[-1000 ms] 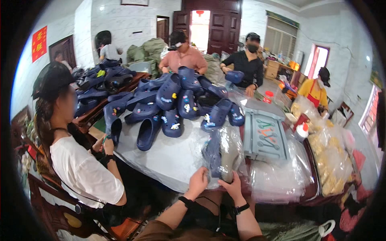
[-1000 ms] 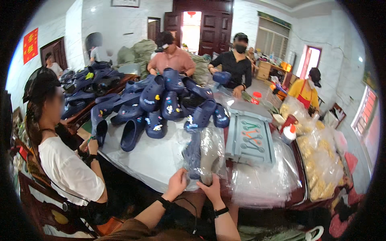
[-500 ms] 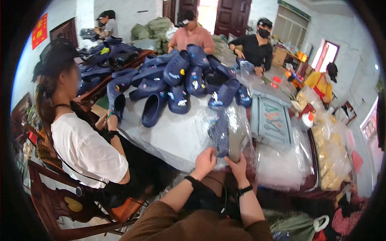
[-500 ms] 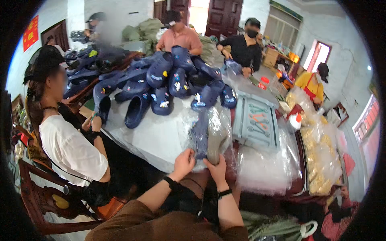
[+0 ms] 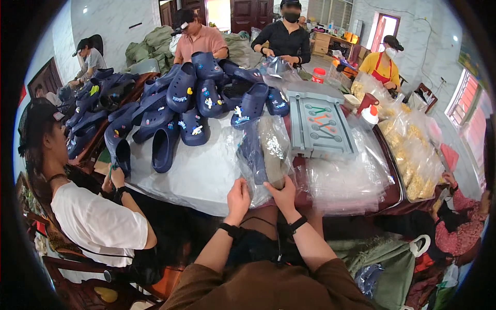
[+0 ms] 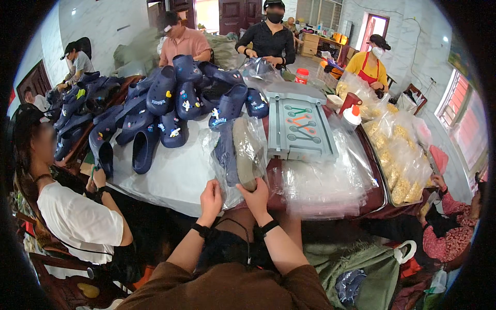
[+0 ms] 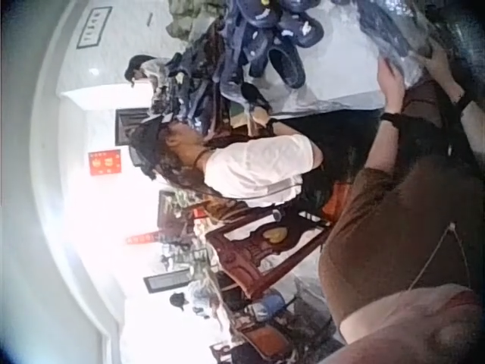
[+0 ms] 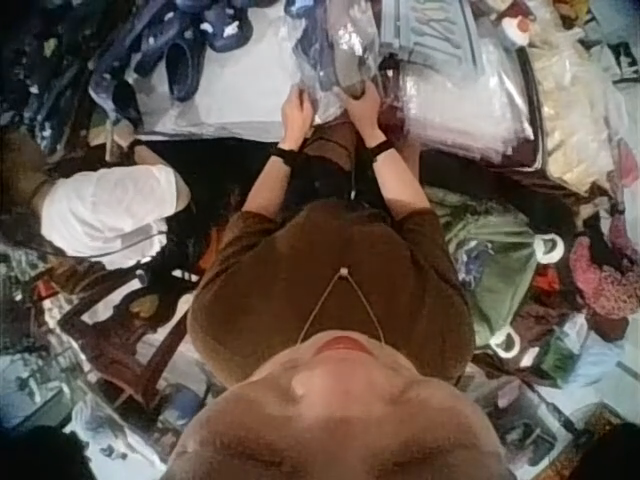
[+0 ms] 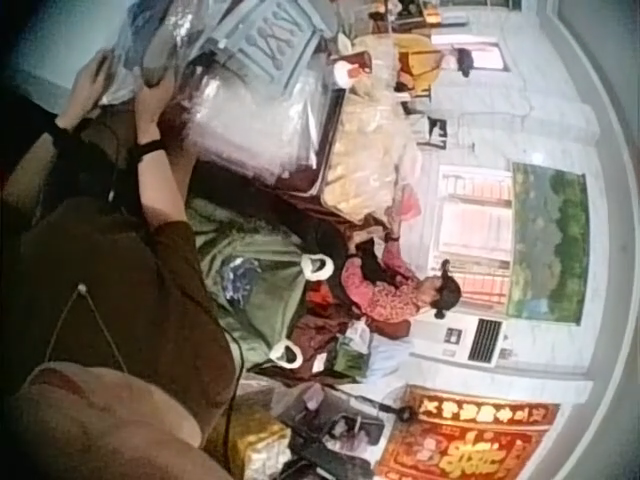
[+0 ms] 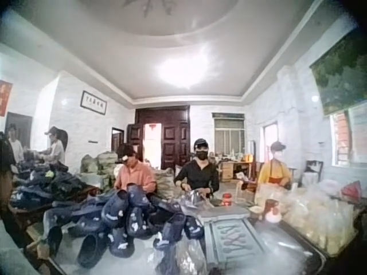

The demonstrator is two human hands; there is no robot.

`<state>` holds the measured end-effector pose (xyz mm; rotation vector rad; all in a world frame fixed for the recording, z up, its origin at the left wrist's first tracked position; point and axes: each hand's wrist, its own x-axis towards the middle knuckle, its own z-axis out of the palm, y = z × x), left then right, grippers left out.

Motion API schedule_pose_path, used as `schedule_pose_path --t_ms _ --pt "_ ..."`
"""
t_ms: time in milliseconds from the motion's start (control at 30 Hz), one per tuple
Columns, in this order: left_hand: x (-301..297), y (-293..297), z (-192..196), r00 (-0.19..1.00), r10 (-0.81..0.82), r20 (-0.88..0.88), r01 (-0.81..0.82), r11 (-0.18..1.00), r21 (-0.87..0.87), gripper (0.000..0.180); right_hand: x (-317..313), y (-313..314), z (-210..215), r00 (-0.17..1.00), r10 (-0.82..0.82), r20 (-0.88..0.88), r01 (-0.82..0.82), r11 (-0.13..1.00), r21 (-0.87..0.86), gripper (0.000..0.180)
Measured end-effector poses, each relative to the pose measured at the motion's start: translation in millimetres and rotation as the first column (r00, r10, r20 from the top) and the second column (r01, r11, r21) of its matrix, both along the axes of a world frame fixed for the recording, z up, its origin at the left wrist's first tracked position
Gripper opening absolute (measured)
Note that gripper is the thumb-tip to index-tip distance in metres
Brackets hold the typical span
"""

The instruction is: Packaging individual blue clogs into plastic bags and placing them into a larger transport sack.

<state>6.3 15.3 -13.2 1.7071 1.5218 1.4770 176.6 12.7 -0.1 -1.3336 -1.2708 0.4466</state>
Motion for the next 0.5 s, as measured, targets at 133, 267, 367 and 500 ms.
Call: schedule_pose_path --t_ms 133,267,367,500 --pt "-4 -6 0 1.0 -0.003 -0.002 0.003 1.0 0.021 0.012 -4 -1 -2 0.999 0.025 -0.024 -0.026 1.0 -0.006 0.046" --pt "-3 -13 5 0.999 -0.041 0.018 0.04 0.998 0.051 0.012 2 -6 -6 0.999 0.006 0.031 -0.006 1.0 -0.019 0.047" --pt "-3 -17 7 0.998 -0.04 0.048 0.039 0.999 0.029 0.013 1 -6 -8 0.999 0.048 -0.018 -0.048 0.999 -0.002 0.049" --pt "1 -22 20 0.998 -0.055 0.044 0.057 0.998 -0.037 0.026 12 -6 -6 0.982 0.173 0.076 -0.173 0.985 0.002 0.06"
